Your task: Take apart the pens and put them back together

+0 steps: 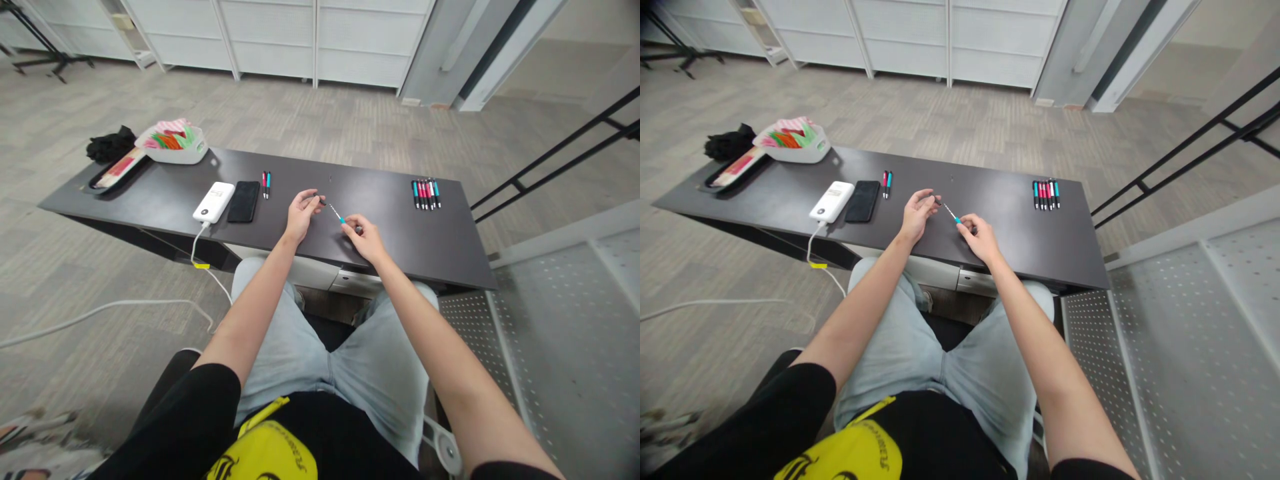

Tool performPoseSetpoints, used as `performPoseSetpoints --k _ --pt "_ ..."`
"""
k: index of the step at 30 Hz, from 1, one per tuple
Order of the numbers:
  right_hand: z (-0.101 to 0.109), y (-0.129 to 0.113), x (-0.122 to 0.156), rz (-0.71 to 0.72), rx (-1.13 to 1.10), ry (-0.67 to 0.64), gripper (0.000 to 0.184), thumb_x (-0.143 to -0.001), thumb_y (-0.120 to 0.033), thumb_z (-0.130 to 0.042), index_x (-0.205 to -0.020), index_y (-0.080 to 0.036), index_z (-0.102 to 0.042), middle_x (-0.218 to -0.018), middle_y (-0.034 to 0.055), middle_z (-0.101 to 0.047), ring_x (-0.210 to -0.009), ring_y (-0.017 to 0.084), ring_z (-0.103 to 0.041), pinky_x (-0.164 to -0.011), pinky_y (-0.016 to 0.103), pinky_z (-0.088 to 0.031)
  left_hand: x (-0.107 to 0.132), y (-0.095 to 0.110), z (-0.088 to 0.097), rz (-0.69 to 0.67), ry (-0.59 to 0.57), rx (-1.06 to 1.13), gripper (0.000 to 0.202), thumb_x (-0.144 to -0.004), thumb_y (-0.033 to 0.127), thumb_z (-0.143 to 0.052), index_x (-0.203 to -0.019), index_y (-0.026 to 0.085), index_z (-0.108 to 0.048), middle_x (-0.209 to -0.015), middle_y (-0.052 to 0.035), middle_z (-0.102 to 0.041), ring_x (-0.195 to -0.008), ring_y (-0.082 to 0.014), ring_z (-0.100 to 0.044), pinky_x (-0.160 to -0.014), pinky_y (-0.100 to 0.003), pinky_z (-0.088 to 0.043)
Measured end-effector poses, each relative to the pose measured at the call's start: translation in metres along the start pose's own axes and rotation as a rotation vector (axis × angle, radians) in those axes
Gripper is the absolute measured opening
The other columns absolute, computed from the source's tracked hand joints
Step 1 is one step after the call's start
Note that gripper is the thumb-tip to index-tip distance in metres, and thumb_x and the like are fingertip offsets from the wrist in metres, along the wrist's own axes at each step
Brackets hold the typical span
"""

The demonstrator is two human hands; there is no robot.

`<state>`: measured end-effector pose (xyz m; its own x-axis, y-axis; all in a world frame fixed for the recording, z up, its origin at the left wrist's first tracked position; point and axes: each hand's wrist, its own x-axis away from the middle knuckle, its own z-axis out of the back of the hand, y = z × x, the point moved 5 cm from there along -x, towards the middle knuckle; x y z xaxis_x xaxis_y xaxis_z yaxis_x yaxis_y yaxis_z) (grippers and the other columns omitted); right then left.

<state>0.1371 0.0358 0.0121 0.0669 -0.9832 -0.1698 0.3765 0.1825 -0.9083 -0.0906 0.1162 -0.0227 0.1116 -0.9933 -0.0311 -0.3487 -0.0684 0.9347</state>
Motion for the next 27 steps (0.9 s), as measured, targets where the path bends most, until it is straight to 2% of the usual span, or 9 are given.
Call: performPoseSetpoints --k 4,9,12,18,22,27 --pt "0.0000 0.0011 -0.0006 0.010 0.002 -0.001 0.048 -0.094 -0.088 -0.088 -0.100 -0.041 -0.081 -0.094 0.0068 -0.087 -0.089 0.037 -0.074 -0.092 0.059 -0.065 0.0006 0.0009 -0.0004 -0.009 -0.008 -0.014 0.050 -0.092 0.054 -0.108 -0.120 0.028 -0.075 -0.119 -0.0089 -0.096 -0.106 -0.0233 -0.090 -0.095 -0.035 -0.066" --pt "-0.0002 0.0023 -0.0008 0.038 0.003 -0.004 0.037 -0.097 -0.077 -0.087 -0.097 -0.040 -0.081 -0.089 0.0064 -0.082 -0.090 0.037 -0.077 -0.093 0.059 -0.065 0.0009 0.0010 -0.0006 -0.033 -0.031 -0.037 0.064 -0.082 0.069 -0.108 -0.119 0.030 -0.072 -0.119 -0.0100 -0.095 -0.109 -0.0259 -0.089 -0.098 -0.038 -0.065" --pt "0.0001 0.0040 -0.0010 0.020 0.024 -0.008 0.036 -0.096 -0.077 -0.086 -0.098 -0.041 -0.081 -0.089 0.0062 -0.082 -0.092 0.038 -0.078 -0.098 0.060 -0.067 0.0005 0.0011 -0.0004 -0.049 -0.038 -0.046 0.069 -0.080 0.074 -0.107 -0.119 0.030 -0.071 -0.119 -0.0103 -0.094 -0.111 -0.0271 -0.089 -0.098 -0.039 -0.064" --pt "-0.0003 0.0070 -0.0015 0.015 0.028 -0.013 0.032 -0.097 -0.073 -0.085 -0.099 -0.041 -0.082 -0.090 0.0056 -0.083 -0.093 0.037 -0.077 -0.098 0.059 -0.065 -0.0011 0.0002 -0.0001 -0.036 -0.038 -0.007 0.066 -0.078 0.067 -0.109 -0.118 0.030 -0.073 -0.118 -0.0093 -0.094 -0.108 -0.0255 -0.088 -0.097 -0.037 -0.063" --pt "-0.0006 0.0081 -0.0013 0.021 0.042 -0.006 0.034 -0.099 -0.074 -0.085 -0.099 -0.040 -0.081 -0.090 0.0057 -0.083 -0.094 0.037 -0.075 -0.093 0.057 -0.062 0.0006 0.0016 -0.0020 -0.044 -0.068 -0.044 0.062 -0.082 0.065 -0.110 -0.118 0.029 -0.074 -0.115 -0.0089 -0.094 -0.105 -0.0250 -0.088 -0.098 -0.038 -0.063" --pt "-0.0013 0.0080 -0.0006 0.022 0.074 -0.019 0.033 -0.103 -0.069 -0.078 -0.105 -0.036 -0.080 -0.095 0.0063 -0.084 -0.095 0.032 -0.069 -0.094 0.051 -0.058 0.0053 0.0036 -0.0036 -0.031 -0.112 -0.083 0.058 -0.084 0.059 -0.115 -0.117 0.027 -0.080 -0.114 -0.0106 -0.096 -0.102 -0.0269 -0.090 -0.098 -0.040 -0.065"
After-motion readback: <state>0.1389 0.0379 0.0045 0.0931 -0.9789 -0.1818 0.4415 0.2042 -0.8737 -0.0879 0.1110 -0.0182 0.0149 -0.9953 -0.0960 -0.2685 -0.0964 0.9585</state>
